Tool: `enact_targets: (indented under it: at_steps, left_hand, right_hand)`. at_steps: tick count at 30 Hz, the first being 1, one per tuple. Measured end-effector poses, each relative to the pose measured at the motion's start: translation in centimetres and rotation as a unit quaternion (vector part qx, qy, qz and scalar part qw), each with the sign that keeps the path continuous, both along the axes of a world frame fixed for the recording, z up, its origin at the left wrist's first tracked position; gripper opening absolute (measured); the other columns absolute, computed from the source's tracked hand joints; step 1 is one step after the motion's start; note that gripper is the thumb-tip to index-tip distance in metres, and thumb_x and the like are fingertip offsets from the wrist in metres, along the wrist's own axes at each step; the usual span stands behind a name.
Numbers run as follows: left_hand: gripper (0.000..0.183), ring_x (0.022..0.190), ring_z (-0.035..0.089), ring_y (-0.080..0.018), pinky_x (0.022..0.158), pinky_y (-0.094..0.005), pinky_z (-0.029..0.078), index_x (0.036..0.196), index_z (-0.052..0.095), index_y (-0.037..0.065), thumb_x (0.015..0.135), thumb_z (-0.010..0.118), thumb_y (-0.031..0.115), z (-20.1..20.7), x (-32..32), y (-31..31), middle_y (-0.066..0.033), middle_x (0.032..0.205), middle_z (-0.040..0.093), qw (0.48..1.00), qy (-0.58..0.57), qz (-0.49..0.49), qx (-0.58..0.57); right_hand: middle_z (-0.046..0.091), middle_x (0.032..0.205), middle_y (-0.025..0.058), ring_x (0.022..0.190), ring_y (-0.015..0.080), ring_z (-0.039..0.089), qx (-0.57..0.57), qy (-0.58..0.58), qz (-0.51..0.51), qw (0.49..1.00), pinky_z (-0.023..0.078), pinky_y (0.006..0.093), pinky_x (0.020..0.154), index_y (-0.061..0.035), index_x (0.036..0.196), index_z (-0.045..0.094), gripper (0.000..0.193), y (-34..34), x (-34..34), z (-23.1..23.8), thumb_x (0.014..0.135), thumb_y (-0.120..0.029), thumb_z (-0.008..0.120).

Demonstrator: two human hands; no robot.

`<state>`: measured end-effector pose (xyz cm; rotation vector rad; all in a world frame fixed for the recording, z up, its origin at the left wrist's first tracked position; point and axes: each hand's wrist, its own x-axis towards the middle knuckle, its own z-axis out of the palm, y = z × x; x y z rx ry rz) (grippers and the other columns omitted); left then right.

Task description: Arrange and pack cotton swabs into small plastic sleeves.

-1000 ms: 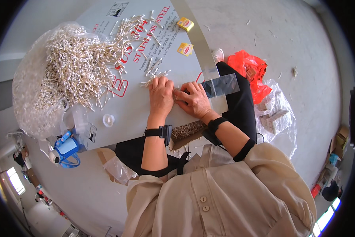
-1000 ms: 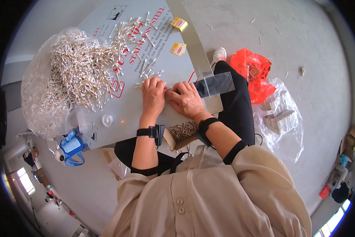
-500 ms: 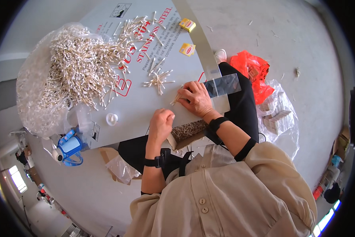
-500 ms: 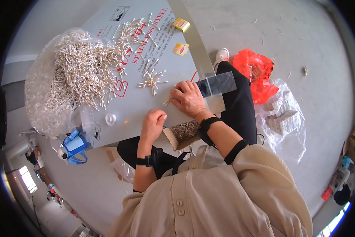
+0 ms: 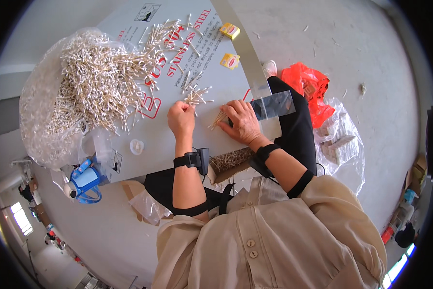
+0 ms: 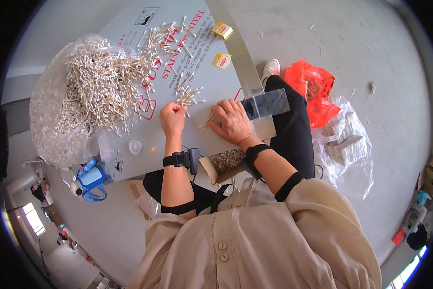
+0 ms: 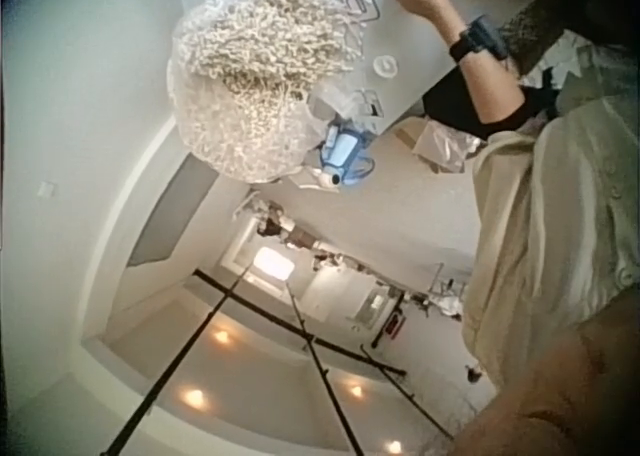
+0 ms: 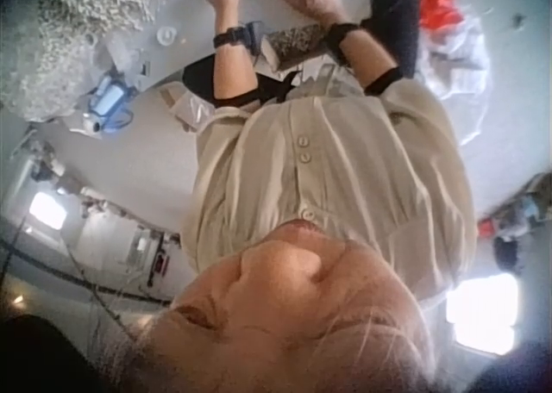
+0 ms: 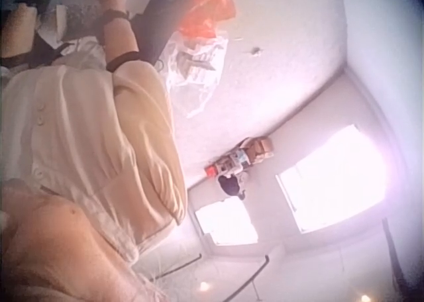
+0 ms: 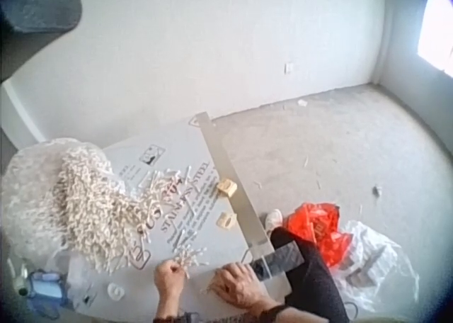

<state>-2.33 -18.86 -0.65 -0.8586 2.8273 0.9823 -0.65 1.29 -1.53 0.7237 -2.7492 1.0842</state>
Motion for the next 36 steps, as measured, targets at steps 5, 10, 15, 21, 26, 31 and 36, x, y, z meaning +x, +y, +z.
enact_targets:
  at_steps: [5,10,15,21,26,31,36]
  left_hand:
    - [0.014,0.057,0.054,-0.0133,0.057,-0.0305,0.046,0.076,0.065,-0.001,0.076,0.073,0.010,0.4,1.4,-1.4,-0.0051,0.061,0.060,0.986,0.058,0.011,0.154]
    - [0.014,0.058,0.051,-0.0109,0.056,-0.0292,0.045,0.076,0.064,-0.002,0.077,0.072,0.009,3.6,5.9,-0.3,-0.0041,0.060,0.058,0.943,-0.070,-0.198,0.257]
    - [0.017,0.060,0.056,-0.0165,0.060,-0.0336,0.048,0.082,0.064,-0.001,0.079,0.071,0.014,2.8,6.8,0.2,-0.0091,0.068,0.061,0.967,-0.009,-0.159,0.196]
    - [0.018,0.088,0.059,-0.0321,0.076,-0.0427,0.048,0.085,0.060,0.004,0.078,0.073,0.014,0.5,2.3,1.4,-0.0116,0.087,0.061,0.973,0.123,-0.102,-0.167]
    - [0.015,0.092,0.058,-0.0332,0.076,-0.0436,0.048,0.081,0.059,0.005,0.077,0.072,0.011,-0.3,0.8,1.6,-0.0109,0.087,0.062,0.984,0.081,-0.109,-0.112]
    - [0.013,0.091,0.058,-0.0331,0.076,-0.0431,0.048,0.083,0.060,0.006,0.076,0.072,0.008,1.1,1.5,2.0,-0.0104,0.085,0.062,0.982,-0.019,-0.178,-0.056]
    - [0.023,0.103,0.054,-0.0300,0.083,-0.0395,0.045,0.087,0.065,0.008,0.067,0.074,0.001,2.8,0.9,2.1,-0.0080,0.102,0.059,0.968,0.148,-0.190,-0.067]
  right_hand:
    - [0.057,0.103,0.0078,0.100,0.0280,0.054,-0.009,0.005,0.007,1.000,0.042,0.0397,0.085,-0.0088,0.110,0.061,0.042,-0.5,0.0,0.1,0.075,-0.029,0.074]
    - [0.057,0.102,0.0065,0.099,0.0269,0.054,-0.015,0.007,-0.004,1.000,0.041,0.0387,0.084,-0.0102,0.107,0.063,0.042,0.3,-0.1,-0.3,0.071,-0.027,0.075]
    - [0.056,0.099,0.0052,0.097,0.0253,0.054,-0.028,0.024,-0.002,0.999,0.041,0.0376,0.083,-0.0131,0.103,0.065,0.039,0.0,0.0,-0.3,0.068,-0.024,0.077]
    - [0.053,0.094,0.0046,0.094,0.0244,0.054,-0.040,0.011,0.011,0.999,0.041,0.0375,0.081,-0.0135,0.095,0.064,0.032,-0.1,0.1,-0.3,0.067,-0.021,0.077]
    - [0.054,0.095,0.0045,0.093,0.0257,0.054,-0.044,0.006,0.013,0.999,0.042,0.0385,0.081,-0.0134,0.092,0.065,0.027,0.0,0.0,-0.1,0.069,-0.022,0.077]
    - [0.054,0.096,0.0044,0.094,0.0259,0.054,-0.047,0.010,0.010,0.999,0.042,0.0386,0.082,-0.0134,0.091,0.065,0.026,0.3,0.0,-0.1,0.069,-0.021,0.077]
    - [0.054,0.097,0.0048,0.095,0.0262,0.054,-0.051,0.003,0.010,0.999,0.042,0.0386,0.083,-0.0132,0.092,0.065,0.027,0.1,0.0,-0.1,0.069,-0.020,0.076]
